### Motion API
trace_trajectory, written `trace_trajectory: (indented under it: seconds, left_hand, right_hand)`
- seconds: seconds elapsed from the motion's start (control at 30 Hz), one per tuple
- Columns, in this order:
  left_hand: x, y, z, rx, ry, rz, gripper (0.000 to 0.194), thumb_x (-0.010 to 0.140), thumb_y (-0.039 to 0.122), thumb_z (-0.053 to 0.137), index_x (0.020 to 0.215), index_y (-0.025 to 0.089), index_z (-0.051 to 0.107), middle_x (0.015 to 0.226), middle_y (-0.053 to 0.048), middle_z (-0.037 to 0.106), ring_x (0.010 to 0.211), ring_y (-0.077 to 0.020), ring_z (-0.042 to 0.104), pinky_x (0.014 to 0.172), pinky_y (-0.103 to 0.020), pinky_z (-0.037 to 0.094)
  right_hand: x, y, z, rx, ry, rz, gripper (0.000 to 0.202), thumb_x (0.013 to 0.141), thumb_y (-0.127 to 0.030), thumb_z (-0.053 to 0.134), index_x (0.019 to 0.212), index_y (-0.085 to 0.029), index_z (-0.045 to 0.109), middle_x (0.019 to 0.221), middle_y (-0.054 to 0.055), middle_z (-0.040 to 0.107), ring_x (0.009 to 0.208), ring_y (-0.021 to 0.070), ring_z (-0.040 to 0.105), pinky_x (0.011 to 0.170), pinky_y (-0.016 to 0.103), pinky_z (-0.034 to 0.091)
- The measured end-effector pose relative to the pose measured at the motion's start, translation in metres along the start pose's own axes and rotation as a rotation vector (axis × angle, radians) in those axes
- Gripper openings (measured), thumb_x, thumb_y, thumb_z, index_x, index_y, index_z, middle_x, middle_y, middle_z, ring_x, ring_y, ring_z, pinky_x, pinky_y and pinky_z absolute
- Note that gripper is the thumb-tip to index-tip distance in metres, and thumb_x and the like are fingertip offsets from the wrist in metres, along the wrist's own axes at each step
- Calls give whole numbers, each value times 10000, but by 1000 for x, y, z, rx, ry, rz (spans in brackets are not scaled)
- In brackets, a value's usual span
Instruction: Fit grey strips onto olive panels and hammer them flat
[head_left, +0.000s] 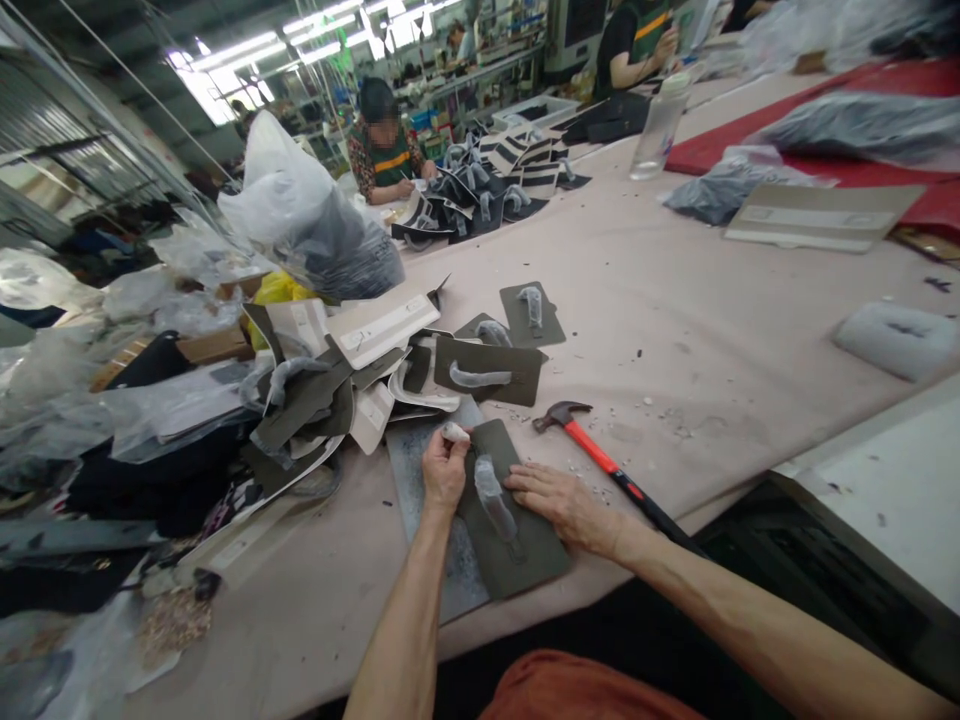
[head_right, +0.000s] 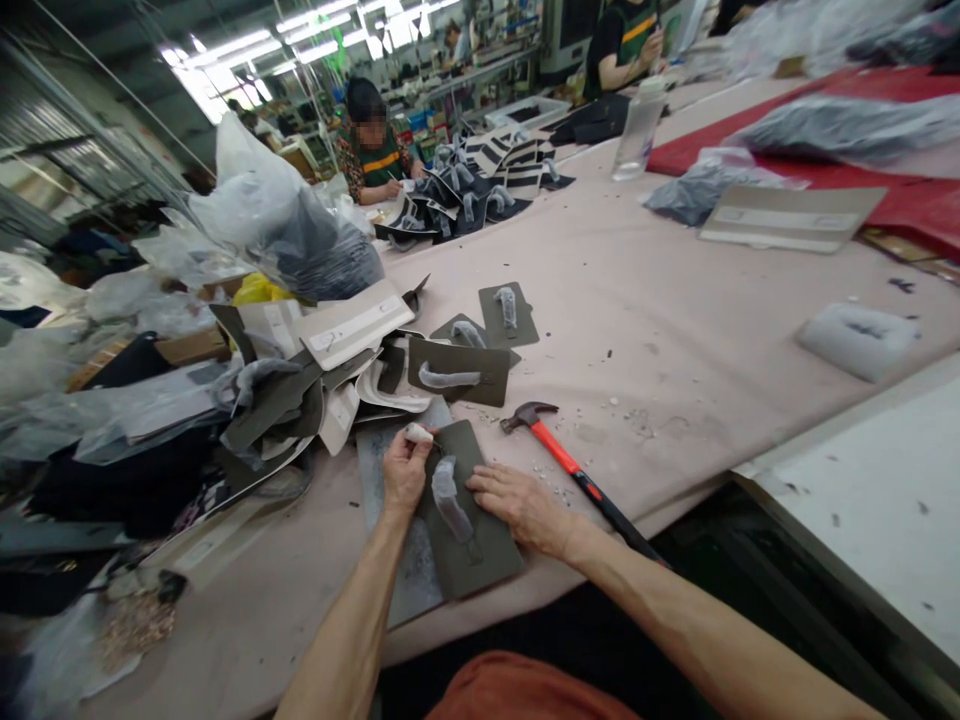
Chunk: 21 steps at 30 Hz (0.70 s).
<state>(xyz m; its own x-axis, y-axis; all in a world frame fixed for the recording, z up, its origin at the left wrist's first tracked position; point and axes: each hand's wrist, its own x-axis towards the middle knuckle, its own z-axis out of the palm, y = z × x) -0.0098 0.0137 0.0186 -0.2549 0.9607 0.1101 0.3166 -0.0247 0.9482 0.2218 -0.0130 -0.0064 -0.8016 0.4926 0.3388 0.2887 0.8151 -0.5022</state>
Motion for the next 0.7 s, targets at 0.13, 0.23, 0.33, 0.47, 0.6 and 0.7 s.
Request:
trace_trajectory:
  seconds: [0.13, 0.23, 0.33, 0.47, 0.6, 0.7]
  left_hand:
    - [3, -1, 0, 61, -43, 32, 191, 866, 309, 613, 980, 182, 699, 960, -37, 751, 879, -180, 673, 818, -259, 497]
    - [2, -3, 2, 98, -48, 57, 176, 865, 290, 609, 982, 194, 700, 971, -37, 753, 893, -185, 678, 812, -261, 501]
    - [1, -3, 3, 126, -37, 56, 167, 861, 265, 601, 980, 197, 697, 974, -38, 757, 900, -190, 683, 820, -268, 509]
    - [2, -3, 4, 140, -34, 57, 160, 862, 242, 587, 979, 201, 690, 984, -38, 760, 919, -194, 686, 842, -279, 515]
    - [1, -7, 5, 160, -31, 67, 150, 876, 246, 583, 986, 216, 681, 993, -35, 761, 930, -197, 690, 851, -289, 516]
    - [0, -11, 8, 181, -22, 90, 142, 874, 238, 583, 982, 220, 673, 978, -35, 758, 906, -200, 697, 844, -296, 519]
  right_hand:
    - [2, 1, 0, 23, 38, 4, 297, 910, -133, 501, 1168, -140, 646, 1343, 133, 620, 1361, 214, 475, 1144, 427, 407]
    - [2, 0, 0, 25, 42, 30, 294, 902, -163, 537, 1174, -144, 645, 1348, 137, 616, 1363, 216, 471, 1149, 430, 399]
    - [-1, -2, -1, 7, -40, 68, 385, 855, -157, 576, 1239, -154, 611, 1413, 127, 563, 1392, 228, 428, 1170, 452, 358]
    - [-10, -3, -10, -104, -71, 175, 495, 813, -37, 496, 1283, -168, 577, 1453, 124, 513, 1391, 258, 409, 1137, 488, 368]
    - [-26, -3, -26, -269, 96, 372, 382, 891, -63, 431, 1221, -162, 596, 1372, 141, 553, 1284, 282, 483, 1052, 470, 415]
    - [-37, 0, -38, -410, 129, 658, 309, 902, -152, 499, 1197, -135, 588, 1286, 173, 576, 1148, 309, 538, 942, 449, 451]
